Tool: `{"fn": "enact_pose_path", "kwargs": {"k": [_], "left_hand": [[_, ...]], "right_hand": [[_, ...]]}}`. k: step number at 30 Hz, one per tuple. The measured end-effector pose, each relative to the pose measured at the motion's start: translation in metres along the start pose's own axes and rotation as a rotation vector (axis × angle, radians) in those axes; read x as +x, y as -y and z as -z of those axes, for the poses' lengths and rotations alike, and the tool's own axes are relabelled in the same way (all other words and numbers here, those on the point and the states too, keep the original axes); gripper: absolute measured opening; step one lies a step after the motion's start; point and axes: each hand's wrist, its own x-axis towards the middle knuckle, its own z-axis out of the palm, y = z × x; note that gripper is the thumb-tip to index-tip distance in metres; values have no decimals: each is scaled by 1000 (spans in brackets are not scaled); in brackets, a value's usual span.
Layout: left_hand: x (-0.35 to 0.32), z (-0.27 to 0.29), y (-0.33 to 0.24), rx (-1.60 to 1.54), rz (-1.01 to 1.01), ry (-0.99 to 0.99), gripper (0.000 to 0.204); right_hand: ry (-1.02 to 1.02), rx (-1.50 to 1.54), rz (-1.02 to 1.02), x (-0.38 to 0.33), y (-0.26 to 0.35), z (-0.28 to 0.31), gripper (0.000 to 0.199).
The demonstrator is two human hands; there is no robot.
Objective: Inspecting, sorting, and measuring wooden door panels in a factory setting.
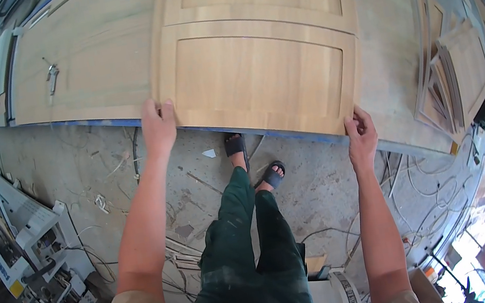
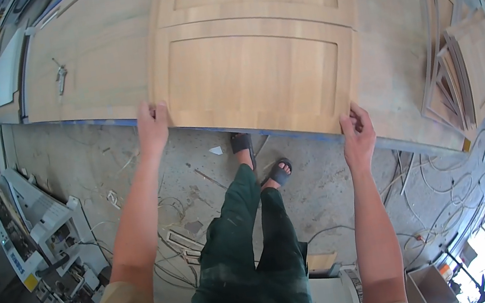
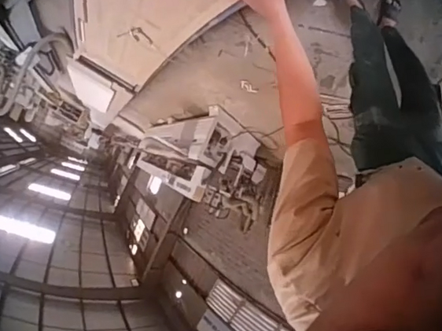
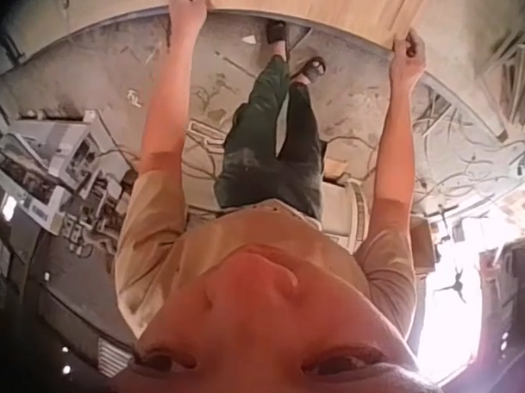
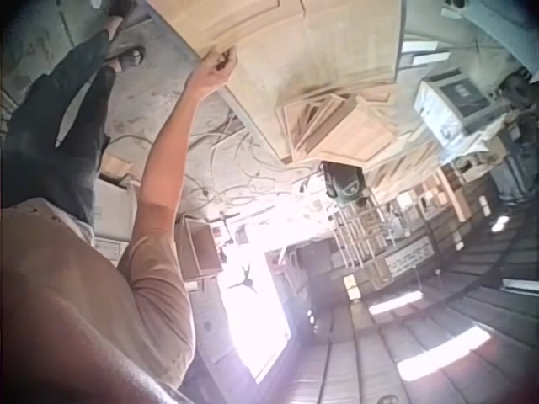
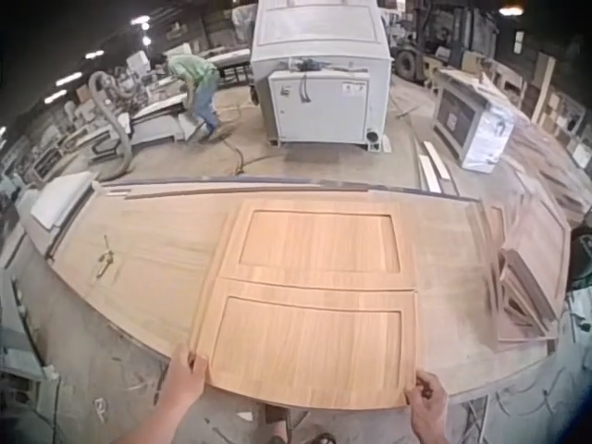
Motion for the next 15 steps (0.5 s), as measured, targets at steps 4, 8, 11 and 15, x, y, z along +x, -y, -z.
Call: {"fn": "enact_pose_path", "kwargs": {"k": [4,8,11,15], "left_hand": [[9,-1,-4,-225,94,51,24],[35,5,15,-210,-20,60,31],[46,-6,-3,-294,35,103,37],[70,-8,-44,-157,40,51,38]], "right_hand": [[13,-22,-17,0,10,0,36],[36,-9,-40,-1,23,-10,35],[66,-30,-79,0,20,-3,37],[74,-45,-150,2,25,2,40]]}}
